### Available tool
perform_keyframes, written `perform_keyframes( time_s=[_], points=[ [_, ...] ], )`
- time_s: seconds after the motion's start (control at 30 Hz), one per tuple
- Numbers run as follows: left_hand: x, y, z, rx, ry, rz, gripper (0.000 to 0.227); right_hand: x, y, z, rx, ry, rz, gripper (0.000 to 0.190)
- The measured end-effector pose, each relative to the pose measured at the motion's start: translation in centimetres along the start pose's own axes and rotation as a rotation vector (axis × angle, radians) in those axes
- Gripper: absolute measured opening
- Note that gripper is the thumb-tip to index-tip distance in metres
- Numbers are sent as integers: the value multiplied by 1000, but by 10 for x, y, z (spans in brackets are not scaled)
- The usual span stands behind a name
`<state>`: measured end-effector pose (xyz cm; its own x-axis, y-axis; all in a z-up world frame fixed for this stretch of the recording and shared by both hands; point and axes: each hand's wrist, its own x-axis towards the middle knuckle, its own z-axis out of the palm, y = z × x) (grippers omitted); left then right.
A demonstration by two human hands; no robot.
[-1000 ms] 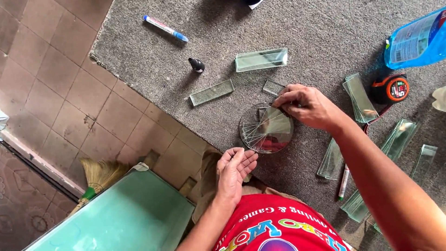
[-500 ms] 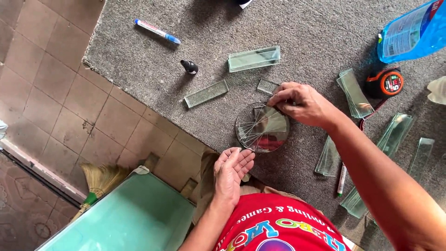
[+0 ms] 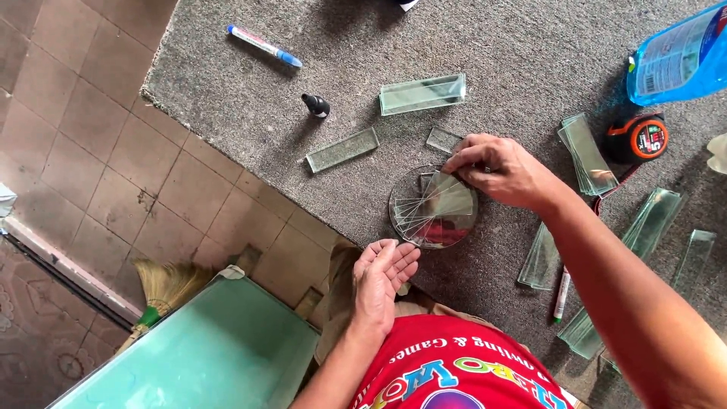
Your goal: Arranging small rectangular glass pieces into a circular wire frame to create a decorative pattern on a workbench.
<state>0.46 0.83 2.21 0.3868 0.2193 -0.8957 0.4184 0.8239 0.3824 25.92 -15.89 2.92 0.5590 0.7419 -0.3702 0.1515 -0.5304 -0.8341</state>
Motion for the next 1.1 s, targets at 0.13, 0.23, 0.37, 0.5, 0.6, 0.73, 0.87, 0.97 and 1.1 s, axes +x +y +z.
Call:
perform_keyframes(
  time_s=[0.13,0.23,0.37,0.5,0.6,0.73,0.87,0.97,1.1],
  points=[
    [-1,0,0,1,-6,9,31,0,-3,-1,-7,-3,13,22],
    [2,-1,-1,5,-8,13,31,0,-6,-1,-4,-6,12,23],
    [2,-1,-1,18,-3,17,30,0,-4,-1,-6,1,3,23],
    [3,-2,-2,21,-3,15,30,0,-5,-1,8,2,4,24],
    [2,-1,-2,21,-5,15,31,0,-3,0,0,3,-2,24],
    [1,0,-2,15,2,2,31,-1,-4,0,-2,3,-14,24],
    [1,0,-1,17,6,1,30,1,-3,0,-4,1,-16,24],
    [-8,8,6,26,-3,-4,32,4,7,2,-2,17,-19,24],
    [-22,24,25,62,100,-11,24,10,33,4,-28,26,-181,27]
  ],
)
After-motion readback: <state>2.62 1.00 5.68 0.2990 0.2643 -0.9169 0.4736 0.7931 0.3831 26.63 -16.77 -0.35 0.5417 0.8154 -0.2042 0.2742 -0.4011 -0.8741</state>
